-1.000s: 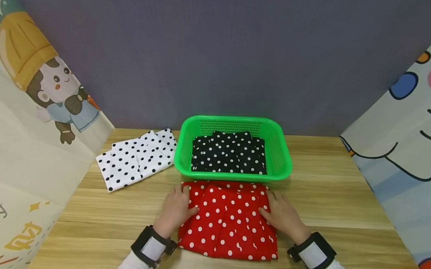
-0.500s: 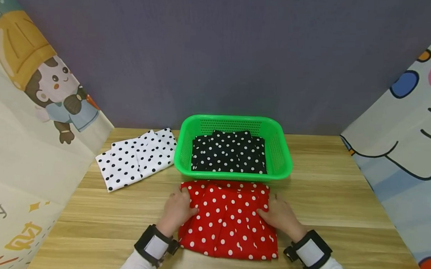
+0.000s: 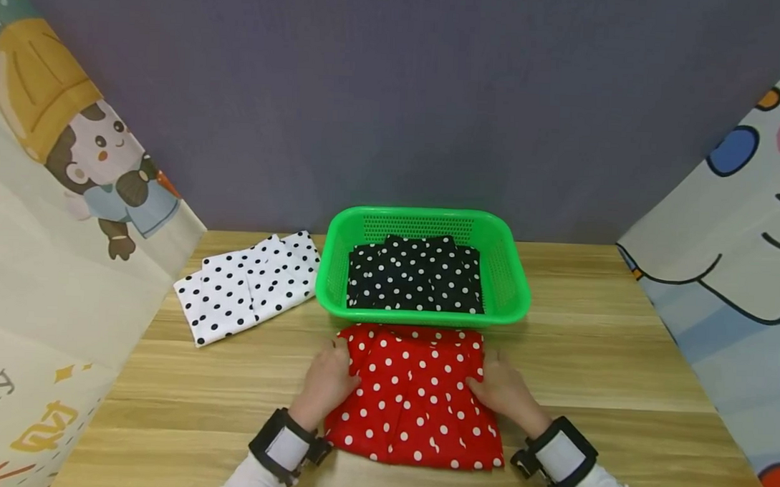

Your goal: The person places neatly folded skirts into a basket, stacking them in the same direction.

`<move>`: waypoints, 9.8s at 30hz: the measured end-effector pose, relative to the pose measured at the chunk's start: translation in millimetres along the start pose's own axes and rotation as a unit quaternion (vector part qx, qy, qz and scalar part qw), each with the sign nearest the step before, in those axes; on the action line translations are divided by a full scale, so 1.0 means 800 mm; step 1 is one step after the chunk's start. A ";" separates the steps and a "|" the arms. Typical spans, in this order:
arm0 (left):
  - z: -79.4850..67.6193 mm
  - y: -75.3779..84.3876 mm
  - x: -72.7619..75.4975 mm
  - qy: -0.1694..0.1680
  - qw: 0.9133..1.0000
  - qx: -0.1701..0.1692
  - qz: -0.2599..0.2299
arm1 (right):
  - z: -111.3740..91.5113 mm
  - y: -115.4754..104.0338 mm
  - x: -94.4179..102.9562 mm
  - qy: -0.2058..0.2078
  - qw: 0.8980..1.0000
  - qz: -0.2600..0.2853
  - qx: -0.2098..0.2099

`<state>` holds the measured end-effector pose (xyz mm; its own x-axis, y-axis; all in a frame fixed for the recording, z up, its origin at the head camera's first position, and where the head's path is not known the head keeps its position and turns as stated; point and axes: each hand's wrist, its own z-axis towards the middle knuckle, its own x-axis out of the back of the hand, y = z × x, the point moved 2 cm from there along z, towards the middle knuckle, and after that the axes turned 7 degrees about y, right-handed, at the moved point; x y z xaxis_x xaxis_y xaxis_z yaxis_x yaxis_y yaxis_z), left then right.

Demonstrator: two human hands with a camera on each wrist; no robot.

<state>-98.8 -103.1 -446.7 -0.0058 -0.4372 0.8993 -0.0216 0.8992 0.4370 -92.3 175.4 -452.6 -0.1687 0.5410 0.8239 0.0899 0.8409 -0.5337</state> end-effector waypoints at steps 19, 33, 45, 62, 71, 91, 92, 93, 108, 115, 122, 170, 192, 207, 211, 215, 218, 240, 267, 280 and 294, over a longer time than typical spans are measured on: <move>-0.008 0.000 0.001 -0.036 0.996 -0.010 -0.076 | -0.008 0.005 -0.003 0.008 1.000 0.030 0.005; -0.035 0.007 0.022 -0.020 0.991 -0.025 -0.127 | -0.037 0.003 0.011 0.072 0.996 0.045 0.015; -0.050 0.013 0.038 -0.019 0.990 -0.038 -0.132 | -0.056 -0.007 0.025 0.088 0.995 0.041 0.015; -0.042 0.025 0.057 0.023 0.989 -0.060 -0.135 | -0.051 -0.019 0.050 0.164 0.982 0.041 0.079; -0.021 0.036 0.069 0.062 0.985 -0.077 -0.139 | -0.029 -0.023 0.066 0.186 0.972 0.048 0.132; 0.027 0.051 0.088 0.066 0.983 -0.071 -0.157 | 0.020 -0.041 0.101 0.189 0.964 0.034 0.183; 0.030 0.052 0.090 0.070 0.983 -0.073 -0.153 | 0.023 -0.043 0.103 0.187 0.964 0.034 0.185; 0.032 0.053 0.093 0.073 0.984 -0.074 -0.148 | 0.026 -0.044 0.105 0.186 0.964 0.032 0.187; 0.076 0.076 0.120 0.113 0.981 -0.123 -0.100 | 0.069 -0.055 0.140 0.163 0.969 0.018 0.183; 0.098 0.084 0.133 0.106 0.983 -0.121 -0.090 | 0.087 -0.065 0.156 0.162 0.968 0.026 0.190; 0.124 0.088 0.144 0.097 0.983 -0.122 -0.094 | 0.104 -0.076 0.171 0.171 0.966 0.016 0.196; 0.225 0.084 0.104 -0.022 0.999 -0.046 -0.002 | 0.199 -0.099 0.141 0.042 0.997 -0.046 0.044; 0.232 0.086 0.086 -0.101 0.994 -0.009 0.040 | 0.206 -0.090 0.118 -0.011 0.998 -0.062 0.023; 0.244 0.074 0.073 -0.155 0.986 -0.014 0.053 | 0.205 -0.078 0.113 -0.085 0.996 -0.027 -0.026; 0.235 0.074 0.078 -0.171 0.983 -0.024 0.061 | 0.205 -0.076 0.111 -0.111 0.993 -0.032 -0.027; 0.229 0.075 0.083 -0.174 0.982 -0.036 0.062 | 0.206 -0.077 0.113 -0.128 0.991 -0.024 -0.022; 0.226 0.076 0.086 -0.173 0.982 -0.042 0.057 | 0.205 -0.081 0.118 -0.114 0.992 -0.051 0.005; 0.177 0.072 0.104 0.021 0.983 -0.166 0.070 | 0.140 -0.084 0.127 0.098 0.945 -0.120 0.286; 0.051 0.016 0.064 0.191 0.953 -0.234 -0.014 | 0.041 -0.033 0.076 0.222 0.912 -0.087 0.333; 0.044 -0.049 0.046 0.199 0.954 -0.218 -0.058 | 0.014 -0.008 0.037 0.246 0.906 -0.081 0.336; 0.098 -0.119 0.079 0.212 0.971 -0.110 0.018 | 0.005 -0.002 0.012 0.241 0.908 -0.073 0.336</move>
<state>-175.9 -217.7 -433.0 0.4096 -0.4022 0.8188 0.1865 0.9155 0.3564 -97.7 179.5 -444.8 0.3321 0.5054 0.7964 -0.5451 0.7919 -0.2752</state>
